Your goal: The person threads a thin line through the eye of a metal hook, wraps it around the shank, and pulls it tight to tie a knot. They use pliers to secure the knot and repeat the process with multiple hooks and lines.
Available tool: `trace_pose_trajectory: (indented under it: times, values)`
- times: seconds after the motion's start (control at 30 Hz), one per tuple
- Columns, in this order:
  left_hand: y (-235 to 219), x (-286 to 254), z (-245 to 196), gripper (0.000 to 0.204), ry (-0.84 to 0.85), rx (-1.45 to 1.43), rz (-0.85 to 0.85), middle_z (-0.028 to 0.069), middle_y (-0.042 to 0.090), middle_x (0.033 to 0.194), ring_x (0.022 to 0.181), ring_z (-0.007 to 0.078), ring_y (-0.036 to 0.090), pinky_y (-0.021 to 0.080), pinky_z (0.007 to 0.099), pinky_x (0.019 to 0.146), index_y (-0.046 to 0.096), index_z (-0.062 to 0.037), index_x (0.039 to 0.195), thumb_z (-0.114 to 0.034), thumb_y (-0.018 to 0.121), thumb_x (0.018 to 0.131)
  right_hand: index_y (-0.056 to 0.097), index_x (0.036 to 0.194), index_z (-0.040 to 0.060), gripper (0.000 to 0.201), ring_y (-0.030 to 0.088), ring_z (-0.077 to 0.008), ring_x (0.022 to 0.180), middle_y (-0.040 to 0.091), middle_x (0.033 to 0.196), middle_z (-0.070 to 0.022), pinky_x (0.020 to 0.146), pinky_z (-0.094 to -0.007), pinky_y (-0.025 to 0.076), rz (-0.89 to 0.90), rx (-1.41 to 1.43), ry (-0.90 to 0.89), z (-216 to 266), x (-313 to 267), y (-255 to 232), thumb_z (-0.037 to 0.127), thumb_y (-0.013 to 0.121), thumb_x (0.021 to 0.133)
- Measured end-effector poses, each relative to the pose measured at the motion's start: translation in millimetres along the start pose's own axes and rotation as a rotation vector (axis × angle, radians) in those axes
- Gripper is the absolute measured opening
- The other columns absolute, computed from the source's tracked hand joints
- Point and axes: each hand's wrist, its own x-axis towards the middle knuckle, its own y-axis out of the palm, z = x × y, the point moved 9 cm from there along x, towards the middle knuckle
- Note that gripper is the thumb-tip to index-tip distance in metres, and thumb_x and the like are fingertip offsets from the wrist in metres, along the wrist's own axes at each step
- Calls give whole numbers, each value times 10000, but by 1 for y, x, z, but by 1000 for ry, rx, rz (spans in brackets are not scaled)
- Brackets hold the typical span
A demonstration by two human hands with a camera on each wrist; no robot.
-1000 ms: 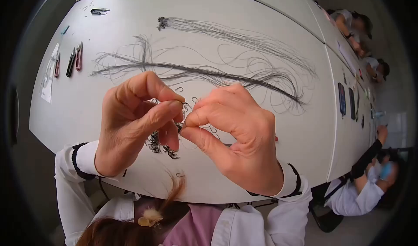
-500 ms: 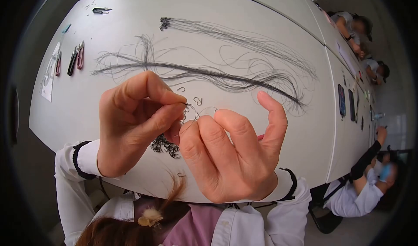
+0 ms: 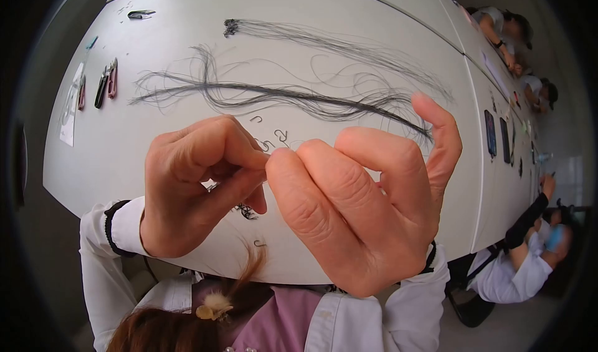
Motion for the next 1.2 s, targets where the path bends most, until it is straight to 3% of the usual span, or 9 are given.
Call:
trace_pose_trajectory:
  times: [0.23, 0.43, 0.63, 0.7, 0.83, 0.9, 1.03, 1.1, 1.2]
  values:
    - [1, -1, 6, 94, -43, -61, 3, 89, 589, 735, 604, 134, 635, 500, 211, 509, 545, 50, 774, 140, 567, 785, 657, 792, 59, 194, 504, -193, 640, 607, 707, -17, 870, -465, 400, -45, 117, 17, -17, 4, 7, 33, 756, 627]
    - [1, -1, 4, 84, -45, -72, 7, 100, 592, 751, 621, 144, 640, 507, 213, 524, 542, 54, 790, 134, 565, 792, 636, 736, 40, 133, 492, -185, 626, 604, 670, -15, 868, -446, 395, 36, 211, 104, -27, 5, 16, -15, 719, 649]
    - [-1, -1, 10, 39, -177, -257, -16, 109, 595, 768, 656, 159, 647, 520, 222, 563, 528, 56, 847, 83, 554, 838, 622, 703, 37, 88, 502, -136, 634, 597, 673, -15, 866, -385, 368, 178, 699, 426, -52, -7, 47, -31, 672, 678]
    - [0, -1, 15, 30, -253, -377, -39, 109, 596, 769, 662, 163, 649, 523, 227, 570, 524, 54, 862, 59, 552, 853, 648, 713, 46, 98, 505, -134, 598, 611, 641, -18, 575, -257, 406, 190, 770, 422, -53, -7, 52, -31, 693, 671]
    - [-2, -1, 25, 57, -345, -504, -78, 102, 597, 759, 639, 167, 646, 525, 237, 568, 522, 46, 879, 0, 556, 874, 647, 707, 46, 119, 508, -142, 597, 603, 633, -13, 573, -246, 407, 185, 744, 405, -48, -5, 49, -43, 699, 649]
    - [-3, -1, 27, 67, -347, -535, -87, 100, 597, 756, 631, 167, 645, 525, 238, 568, 521, 44, 883, -12, 557, 877, 642, 710, 49, 106, 512, -148, 625, 587, 668, -4, 836, -392, 384, 194, 618, 324, -40, -3, 44, -17, 697, 648]
    - [-5, -1, 29, 84, -369, -540, -99, 95, 598, 748, 628, 161, 643, 528, 238, 572, 522, 44, 874, -25, 570, 874, 660, 728, 62, 137, 512, -159, 628, 574, 663, 15, 842, -437, 390, 124, 331, 118, -17, 3, 27, 14, 715, 612]
    - [-4, -2, 30, 84, -382, -529, -98, 92, 599, 750, 636, 155, 643, 528, 237, 573, 523, 46, 868, -22, 574, 870, 676, 768, 81, 205, 511, -157, 664, 571, 707, 27, 883, -506, 376, 119, 84, -17, 1, 2, 21, 59, 729, 571]
    - [-5, -2, 27, 66, -363, -510, -101, 79, 597, 754, 649, 127, 629, 523, 227, 580, 526, 51, 852, 3, 569, 863, 681, 802, 91, 266, 508, -151, 710, 572, 762, 32, 916, -573, 349, 84, -14, -71, 13, -3, 16, 96, 730, 540]
